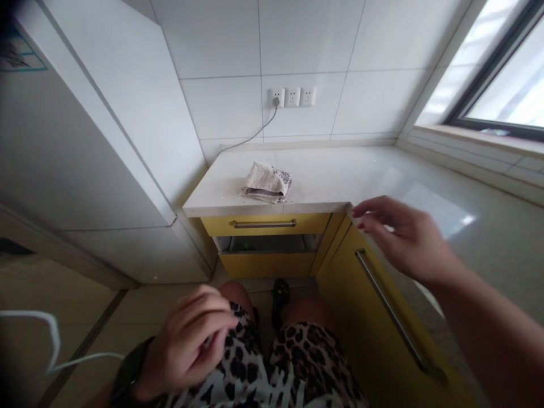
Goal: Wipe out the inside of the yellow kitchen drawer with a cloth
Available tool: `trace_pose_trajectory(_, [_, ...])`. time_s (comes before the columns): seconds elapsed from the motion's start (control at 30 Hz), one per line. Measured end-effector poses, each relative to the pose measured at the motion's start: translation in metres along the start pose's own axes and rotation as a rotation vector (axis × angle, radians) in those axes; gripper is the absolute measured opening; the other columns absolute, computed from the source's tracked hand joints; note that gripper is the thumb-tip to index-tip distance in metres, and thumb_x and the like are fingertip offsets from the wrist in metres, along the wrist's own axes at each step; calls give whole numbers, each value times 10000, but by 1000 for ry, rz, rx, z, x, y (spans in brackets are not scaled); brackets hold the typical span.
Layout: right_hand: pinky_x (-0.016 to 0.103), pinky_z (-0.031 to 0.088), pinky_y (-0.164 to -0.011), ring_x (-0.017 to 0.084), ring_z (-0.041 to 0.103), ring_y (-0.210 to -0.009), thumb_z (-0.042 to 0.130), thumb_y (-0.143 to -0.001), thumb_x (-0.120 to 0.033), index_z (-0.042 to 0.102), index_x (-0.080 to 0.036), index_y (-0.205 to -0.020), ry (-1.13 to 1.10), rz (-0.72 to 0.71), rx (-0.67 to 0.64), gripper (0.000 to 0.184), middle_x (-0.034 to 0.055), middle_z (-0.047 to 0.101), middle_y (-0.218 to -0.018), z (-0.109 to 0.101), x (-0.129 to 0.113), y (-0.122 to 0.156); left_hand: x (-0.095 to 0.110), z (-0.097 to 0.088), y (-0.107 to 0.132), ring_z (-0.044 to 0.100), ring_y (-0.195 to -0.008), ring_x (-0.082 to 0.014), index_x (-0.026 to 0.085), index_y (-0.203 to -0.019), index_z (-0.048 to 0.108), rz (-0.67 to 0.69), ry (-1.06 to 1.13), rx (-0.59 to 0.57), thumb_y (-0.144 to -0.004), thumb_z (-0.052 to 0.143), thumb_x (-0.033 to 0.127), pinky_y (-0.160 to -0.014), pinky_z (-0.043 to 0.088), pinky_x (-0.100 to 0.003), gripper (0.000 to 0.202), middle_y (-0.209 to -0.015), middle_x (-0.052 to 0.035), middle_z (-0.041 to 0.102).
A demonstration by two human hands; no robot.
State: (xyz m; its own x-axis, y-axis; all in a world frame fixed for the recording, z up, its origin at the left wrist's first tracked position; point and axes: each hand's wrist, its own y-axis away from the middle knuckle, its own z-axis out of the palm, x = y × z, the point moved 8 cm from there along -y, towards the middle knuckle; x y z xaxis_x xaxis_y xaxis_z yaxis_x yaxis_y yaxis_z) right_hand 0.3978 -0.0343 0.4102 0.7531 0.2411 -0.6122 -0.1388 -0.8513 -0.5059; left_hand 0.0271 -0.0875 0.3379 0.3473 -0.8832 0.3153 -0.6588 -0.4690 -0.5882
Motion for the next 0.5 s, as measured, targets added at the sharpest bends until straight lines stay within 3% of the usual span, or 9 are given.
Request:
trace_pose_trajectory(0.07, [334, 505, -709, 157, 649, -829, 564, -944, -425, 657, -185, -1069, -33, -9, -126, 287, 132, 672, -924, 39, 13, -17, -37, 31, -27, 571, -944, -173, 217, -1031, 621, -43, 35, -30, -893, 531, 78, -838, 507, -343, 216, -961, -51, 631])
trace_pose_trajectory(0.13, [326, 511, -737, 171, 633, -867, 558, -926, -374, 650, -176, -1063, -29, -2, -167, 258, 115, 666, -969, 75, 30, -30, -77, 64, -45, 563, -1002, -173, 218, -1023, 626, -115, 53, -77, -900, 511, 90, -905, 493, -347, 211, -1013, -42, 629])
trace_pose_trajectory(0.27, [302, 491, -704, 169, 607, -830, 536, -883, -302, 645, -170, -1041, -22, 28, -231, 232, 75, 649, -948, 133, 57, -32, -157, 112, -66, 520, -1168, -186, 198, -1178, 611, -268, -33, -69, -867, 531, 109, -1084, 413, -350, 334, -1199, -46, 610])
trace_pose_trajectory(0.37, [314, 476, -722, 167, 594, -784, 513, -886, -312, 649, -172, -1034, -42, 71, -400, 245, 62, 650, -920, 175, 72, -5, -201, 137, -82, 469, -1259, -214, 152, -1278, 579, -311, -175, -72, -840, 543, 133, -1157, 341, -351, 439, -1315, -77, 564])
trace_pose_trajectory(0.43, [324, 468, -725, 181, 595, -792, 494, -886, -329, 655, -181, -1036, -82, 121, -487, 266, 63, 654, -916, 205, 83, 28, -222, 151, -93, 467, -1251, -229, 136, -1297, 568, -329, -252, -89, -841, 537, 160, -1148, 341, -355, 458, -1312, -88, 562])
trace_pose_trajectory(0.5, [343, 483, -780, 204, 615, -842, 481, -862, -343, 655, -189, -1000, -178, 240, -480, 270, 67, 666, -925, 235, 101, 70, -240, 165, -102, 491, -1202, -246, 126, -1292, 570, -356, -313, -127, -842, 531, 188, -1105, 370, -370, 456, -1271, -100, 578])
